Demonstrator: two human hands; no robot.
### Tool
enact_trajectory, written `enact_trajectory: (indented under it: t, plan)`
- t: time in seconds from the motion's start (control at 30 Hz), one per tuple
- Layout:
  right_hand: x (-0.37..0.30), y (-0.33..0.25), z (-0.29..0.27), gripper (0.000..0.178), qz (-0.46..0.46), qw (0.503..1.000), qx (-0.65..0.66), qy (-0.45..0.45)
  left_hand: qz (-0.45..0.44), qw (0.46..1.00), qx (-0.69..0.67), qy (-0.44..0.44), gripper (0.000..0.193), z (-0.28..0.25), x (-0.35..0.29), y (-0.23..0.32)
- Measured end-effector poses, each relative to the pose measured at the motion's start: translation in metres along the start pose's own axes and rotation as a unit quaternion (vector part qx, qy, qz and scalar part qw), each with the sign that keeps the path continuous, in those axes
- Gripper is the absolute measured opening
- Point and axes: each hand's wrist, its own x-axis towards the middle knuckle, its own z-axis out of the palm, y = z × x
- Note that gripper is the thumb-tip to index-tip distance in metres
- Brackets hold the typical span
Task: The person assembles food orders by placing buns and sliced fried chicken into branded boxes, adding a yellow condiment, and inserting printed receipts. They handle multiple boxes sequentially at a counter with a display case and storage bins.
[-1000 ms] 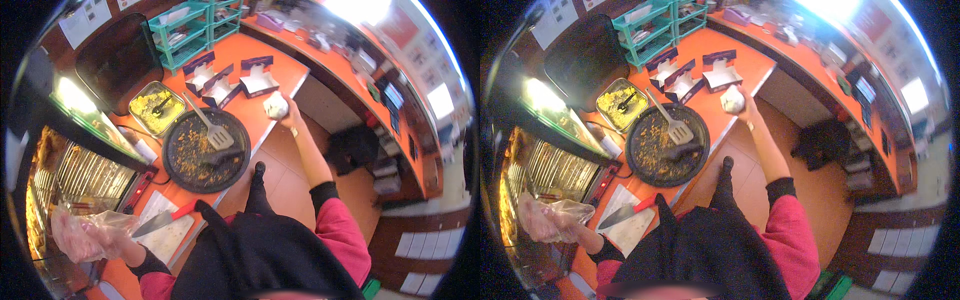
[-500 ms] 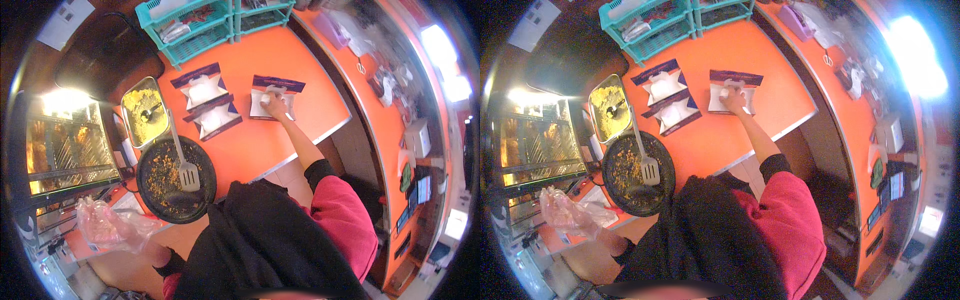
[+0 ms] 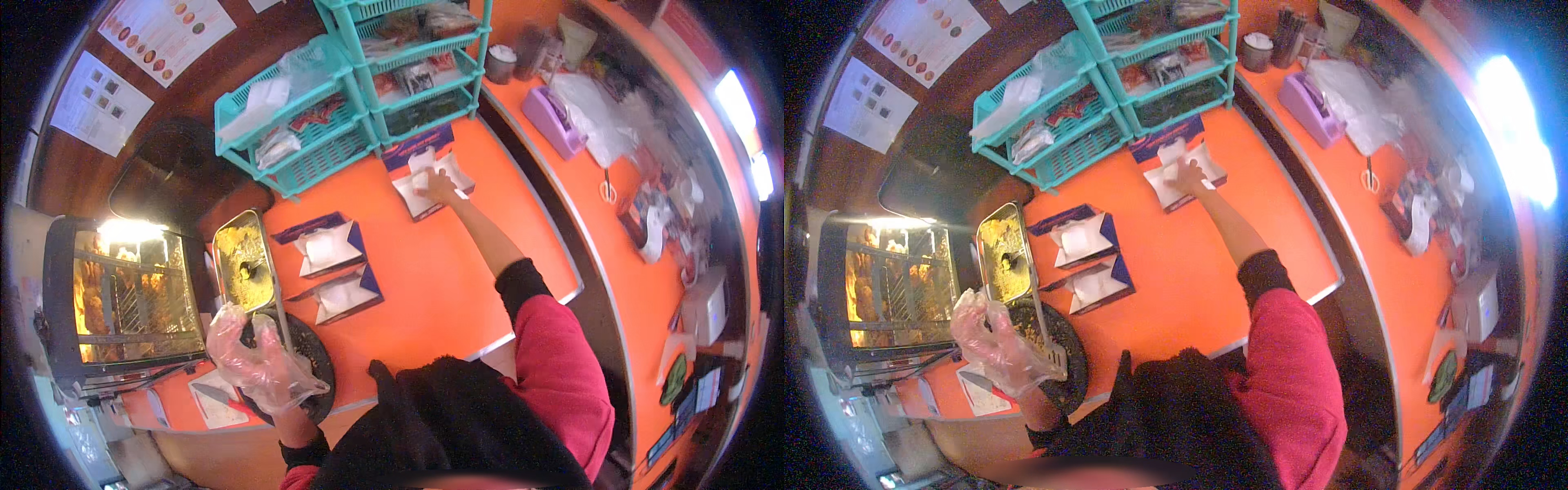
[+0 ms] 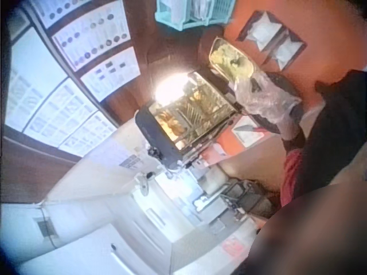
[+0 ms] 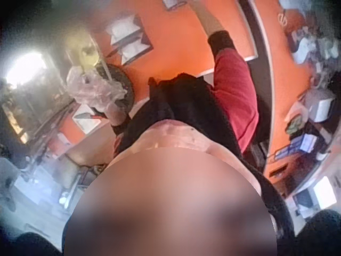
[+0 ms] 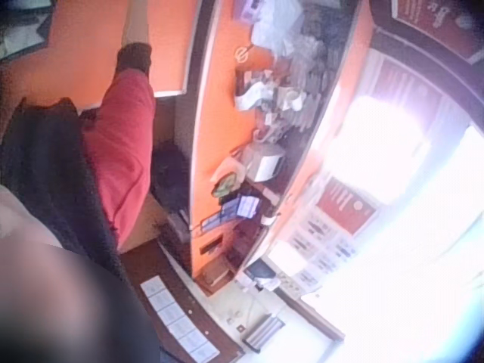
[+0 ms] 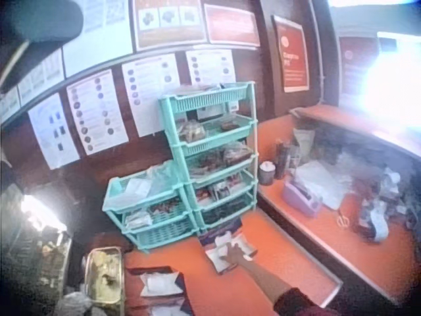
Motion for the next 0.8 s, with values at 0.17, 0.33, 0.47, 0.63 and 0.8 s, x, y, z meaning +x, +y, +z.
enact_trajectory:
  t: [0.17,0.33,0.47,0.63,0.8]
  plan:
    - [0.009,-0.037,-0.180,0.040,-0.166,0.983,-0.047,-0.070,-0.069,0.997,-0.005,-0.029,0.032,0.041,0.005,0.036]
    - [0.100,-0.109,-0.379,0.021,-0.278,0.791,-0.121,0.532,-0.065,0.996,0.023,-0.052,0.030,0.058,-0.004,0.053]
    - [0.193,-0.139,-0.431,0.050,-0.055,0.934,-0.233,0.266,-0.057,0.997,0.009,-0.053,0.032,0.066,-0.007,0.060]
    - [0.248,-0.129,-0.413,0.055,0.027,0.912,-0.209,0.352,-0.084,0.996,0.006,-0.032,0.032,0.067,-0.009,0.062]
    - [0.178,-0.128,-0.433,0.022,-0.057,0.897,-0.172,0.404,-0.141,0.989,-0.028,-0.031,0.032,0.065,-0.016,0.057]
